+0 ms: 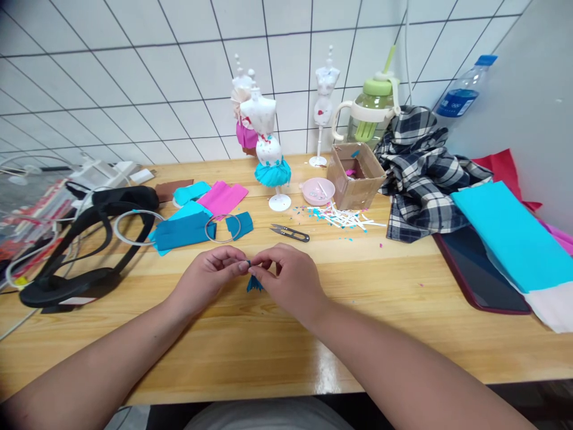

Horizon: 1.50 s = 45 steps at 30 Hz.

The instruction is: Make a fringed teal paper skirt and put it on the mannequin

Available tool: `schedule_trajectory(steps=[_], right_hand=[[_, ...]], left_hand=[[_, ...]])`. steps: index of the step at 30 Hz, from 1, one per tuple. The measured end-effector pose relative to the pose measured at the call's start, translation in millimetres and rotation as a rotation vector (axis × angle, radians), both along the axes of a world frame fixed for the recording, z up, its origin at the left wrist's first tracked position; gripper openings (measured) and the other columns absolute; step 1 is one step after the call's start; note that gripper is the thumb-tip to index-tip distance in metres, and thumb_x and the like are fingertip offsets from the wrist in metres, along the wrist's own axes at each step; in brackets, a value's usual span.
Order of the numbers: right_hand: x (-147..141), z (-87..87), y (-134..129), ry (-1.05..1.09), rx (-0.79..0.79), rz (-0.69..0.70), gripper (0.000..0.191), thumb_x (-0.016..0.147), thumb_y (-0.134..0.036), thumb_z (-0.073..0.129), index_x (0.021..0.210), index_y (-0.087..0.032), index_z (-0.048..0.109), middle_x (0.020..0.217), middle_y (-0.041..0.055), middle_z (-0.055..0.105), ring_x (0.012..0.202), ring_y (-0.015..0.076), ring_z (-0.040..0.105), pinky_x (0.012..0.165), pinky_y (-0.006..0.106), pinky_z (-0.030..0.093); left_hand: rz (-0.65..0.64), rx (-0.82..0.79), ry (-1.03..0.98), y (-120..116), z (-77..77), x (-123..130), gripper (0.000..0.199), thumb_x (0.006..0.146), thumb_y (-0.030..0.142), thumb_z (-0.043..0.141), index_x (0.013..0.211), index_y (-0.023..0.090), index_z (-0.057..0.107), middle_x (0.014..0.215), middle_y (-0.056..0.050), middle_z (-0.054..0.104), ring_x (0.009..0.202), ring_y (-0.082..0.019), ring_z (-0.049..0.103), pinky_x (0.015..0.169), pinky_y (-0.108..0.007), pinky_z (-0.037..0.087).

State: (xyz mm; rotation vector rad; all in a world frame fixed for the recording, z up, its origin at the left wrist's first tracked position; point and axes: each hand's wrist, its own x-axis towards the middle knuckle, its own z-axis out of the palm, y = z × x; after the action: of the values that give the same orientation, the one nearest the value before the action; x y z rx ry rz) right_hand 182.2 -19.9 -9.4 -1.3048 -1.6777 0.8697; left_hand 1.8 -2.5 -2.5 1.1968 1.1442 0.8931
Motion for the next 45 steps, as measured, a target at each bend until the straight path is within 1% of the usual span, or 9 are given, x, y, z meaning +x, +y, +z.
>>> schedule_trajectory(steps=[10,15,21,26,30,34,37,41,45], right_hand=[[5.8,1.4,5.4,0.019,-0.051,0.015,0.025,0.079,-0.036,0.070,0.098,-0.021,0.069,0.092,0.0029,0.071,0.075,0.0149,0.060,0.063,0.026,0.047],[6.7,4.3,7.4,-0.004,-0.129,0.155,0.008,0.081,-0.027,0.066,0.085,-0.021,0.071,0.083,0.0005,0.075,0.078,0.0160,0.066,0.072,0.029,0.049],[10.6,2.1,7.3,-0.214,0.163,0.043,0.008,0.082,-0.020,0.064,0.086,-0.023,0.070,0.085,0.0006,0.074,0.079,0.0183,0.064,0.073,0.031,0.046],[18.0,3.8,8.8,-0.309,0.351,-0.021,0.010,0.083,-0.017,0.062,0.087,-0.023,0.069,0.086,0.0012,0.073,0.082,0.0185,0.064,0.074,0.030,0.046],[25.5,6.8,10.8,-0.407,0.457,-0.105,0.014,0.084,-0.015,0.058,0.089,-0.023,0.068,0.090,0.0029,0.073,0.087,0.0195,0.064,0.076,0.030,0.045],[31.9,11.2,9.0,-0.499,0.623,-0.078,0.016,0.090,-0.020,0.054,0.088,-0.025,0.069,0.091,0.0033,0.073,0.085,0.0191,0.062,0.073,0.031,0.044],[31.2,13.7,5.9,-0.564,0.634,-0.003,0.021,0.092,-0.021,0.051,0.084,-0.026,0.069,0.090,0.0039,0.073,0.081,0.0188,0.061,0.073,0.032,0.044],[25.5,12.9,3.2,-0.573,0.573,0.093,0.023,0.093,-0.021,0.049,0.084,-0.026,0.069,0.088,0.0044,0.071,0.078,0.0185,0.060,0.072,0.033,0.044],[20.2,7.7,6.1,-0.295,0.398,0.006,0.024,0.086,-0.014,0.052,0.103,-0.024,0.066,0.099,0.0065,0.069,0.087,0.0199,0.060,0.075,0.033,0.050]], left_hand=[[0.030,0.098,0.081,2.0,2.6,-1.3,0.026,0.069,0.040,0.078,0.079,0.018,0.070,0.083,-0.003,0.072,0.080,-0.017,0.063,0.077,-0.029,0.050],[0.041,0.100,0.048,3.4,2.7,-6.3,0.026,0.072,0.040,0.077,0.083,0.018,0.068,0.083,-0.003,0.069,0.081,-0.017,0.062,0.078,-0.029,0.049],[-0.122,0.018,-0.251,-0.6,1.0,-9.6,0.050,0.075,0.034,0.076,0.121,0.021,0.061,0.105,-0.008,0.067,0.104,-0.022,0.059,0.089,-0.032,0.046],[-0.048,0.028,-0.237,0.8,4.1,-12.8,0.038,0.071,0.029,0.078,0.106,0.020,0.065,0.087,-0.002,0.063,0.080,-0.014,0.058,0.067,-0.023,0.047],[-0.066,-0.089,-0.199,3.4,7.5,-16.9,0.027,0.076,0.040,0.069,0.089,0.017,0.067,0.056,0.001,0.057,0.045,-0.009,0.045,0.040,-0.019,0.030],[-0.304,-0.447,-0.134,2.1,9.0,-16.0,0.065,0.083,0.069,0.045,0.079,0.010,0.072,0.052,-0.009,0.063,0.038,-0.011,0.050,0.032,-0.020,0.014],[-0.329,-0.543,-0.198,-0.2,9.3,-13.6,0.066,0.077,0.073,0.053,0.087,0.011,0.072,0.068,-0.013,0.071,0.054,-0.016,0.065,0.032,-0.018,0.021],[-0.240,-0.502,-0.188,-1.3,9.1,-13.8,0.038,0.071,0.048,0.077,0.081,0.012,0.070,0.069,-0.009,0.071,0.058,-0.015,0.066,0.041,-0.017,0.038],[-0.194,-0.354,-0.103,-0.5,9.2,-13.1,0.033,0.071,0.045,0.079,0.073,0.014,0.066,0.064,-0.004,0.069,0.055,-0.012,0.062,0.047,-0.018,0.042]])
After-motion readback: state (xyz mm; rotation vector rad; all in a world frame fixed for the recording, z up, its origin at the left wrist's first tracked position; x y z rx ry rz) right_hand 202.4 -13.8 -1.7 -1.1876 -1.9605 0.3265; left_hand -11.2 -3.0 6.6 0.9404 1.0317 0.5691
